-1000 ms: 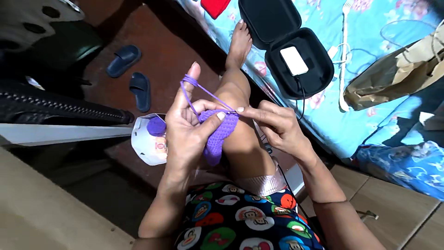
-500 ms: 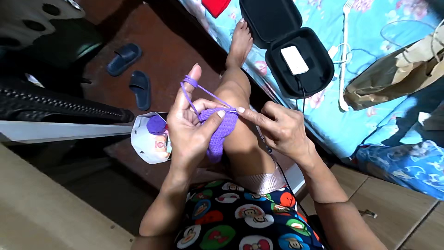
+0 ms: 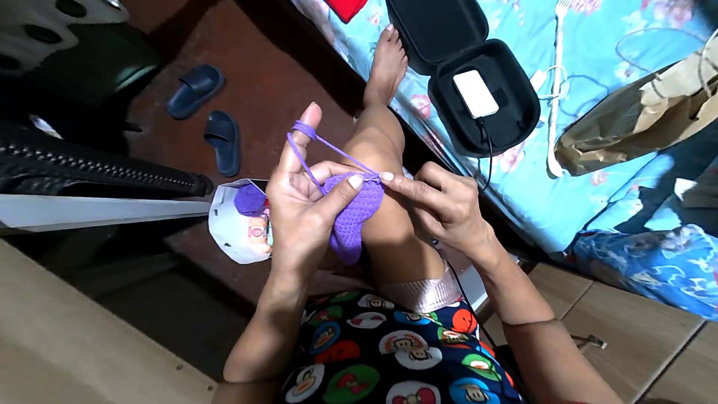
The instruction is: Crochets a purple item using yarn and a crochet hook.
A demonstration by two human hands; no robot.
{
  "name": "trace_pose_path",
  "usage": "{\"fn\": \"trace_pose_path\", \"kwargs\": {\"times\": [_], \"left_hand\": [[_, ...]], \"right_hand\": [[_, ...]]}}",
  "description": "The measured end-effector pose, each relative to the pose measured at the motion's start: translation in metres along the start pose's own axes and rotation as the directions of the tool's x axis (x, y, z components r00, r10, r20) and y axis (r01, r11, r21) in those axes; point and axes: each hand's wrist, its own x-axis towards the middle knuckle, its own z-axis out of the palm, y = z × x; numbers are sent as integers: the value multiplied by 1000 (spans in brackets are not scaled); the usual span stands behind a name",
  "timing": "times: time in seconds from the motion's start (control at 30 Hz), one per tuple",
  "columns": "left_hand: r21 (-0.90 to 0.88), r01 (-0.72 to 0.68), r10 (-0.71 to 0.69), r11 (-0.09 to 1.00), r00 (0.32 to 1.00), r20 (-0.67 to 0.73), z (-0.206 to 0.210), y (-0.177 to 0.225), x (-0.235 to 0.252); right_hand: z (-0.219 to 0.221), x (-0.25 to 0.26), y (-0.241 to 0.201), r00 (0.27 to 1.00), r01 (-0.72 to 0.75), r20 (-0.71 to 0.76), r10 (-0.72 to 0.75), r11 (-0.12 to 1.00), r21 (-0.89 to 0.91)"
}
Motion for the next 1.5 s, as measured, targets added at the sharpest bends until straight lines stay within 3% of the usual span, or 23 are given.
{"fn": "trace_pose_path", "kwargs": {"times": [0.1,0.2,0.3,0.37,0.4,0.47,0.57,0.7,0.83,0.97,1.07,1.13,1.23,1.3,1.33,1.4,1.5], "left_hand": [[254,-203,222,946,974,-48,11,-7,-10],[532,-415,516,738,855,-50,21,-34,-20],[521,-506,611,687,791,-37,24,-50,-25],[426,-477,556,769,828,-76,26,-46,-25],[330,-416,469,847,878,-96,24,-39,-25],[84,-211,218,974,973,-74,14,-20,-20],[-110,-9,15,994,998,56,-5,-8,-8],[-197,55,-28,979,990,139,-9,-4,3],[-209,108,-72,972,983,170,-13,-2,7],[-202,126,-86,971,977,197,-16,-1,7],[-43,11,-3,999,983,181,-12,-2,3],[88,-87,73,992,986,148,-3,-3,-4],[176,-224,204,959,971,121,10,-8,-10],[152,-246,234,957,968,92,12,-11,-11],[128,-229,221,965,973,74,11,-11,-11],[66,-154,152,986,988,34,7,-10,-11],[-1,-75,75,997,997,-5,2,-9,-10]], "right_hand": [[1,2,-11,994,-106,9,106,991,82],[4,10,-33,968,-251,3,252,962,104],[0,19,-46,875,-478,139,463,785,394],[1,23,-46,849,-490,151,507,646,585],[1,22,-43,879,-441,128,460,680,586],[2,15,-31,964,-254,31,265,877,407],[1,6,-13,999,-14,-46,19,994,111],[-4,1,-7,995,89,-33,-92,993,-71],[-7,0,-4,992,123,-28,-127,987,-104],[-8,-3,0,994,111,-17,-111,994,-12],[-7,0,-3,1000,17,-1,-17,985,173],[-6,4,-11,993,-120,33,116,922,369],[-4,10,-25,915,-364,152,373,608,706],[-1,12,-27,860,-426,202,469,441,790],[0,12,-27,854,-428,200,480,431,795],[-1,11,-24,896,-390,156,415,571,722],[-2,8,-12,970,-236,64,233,857,457]]}}
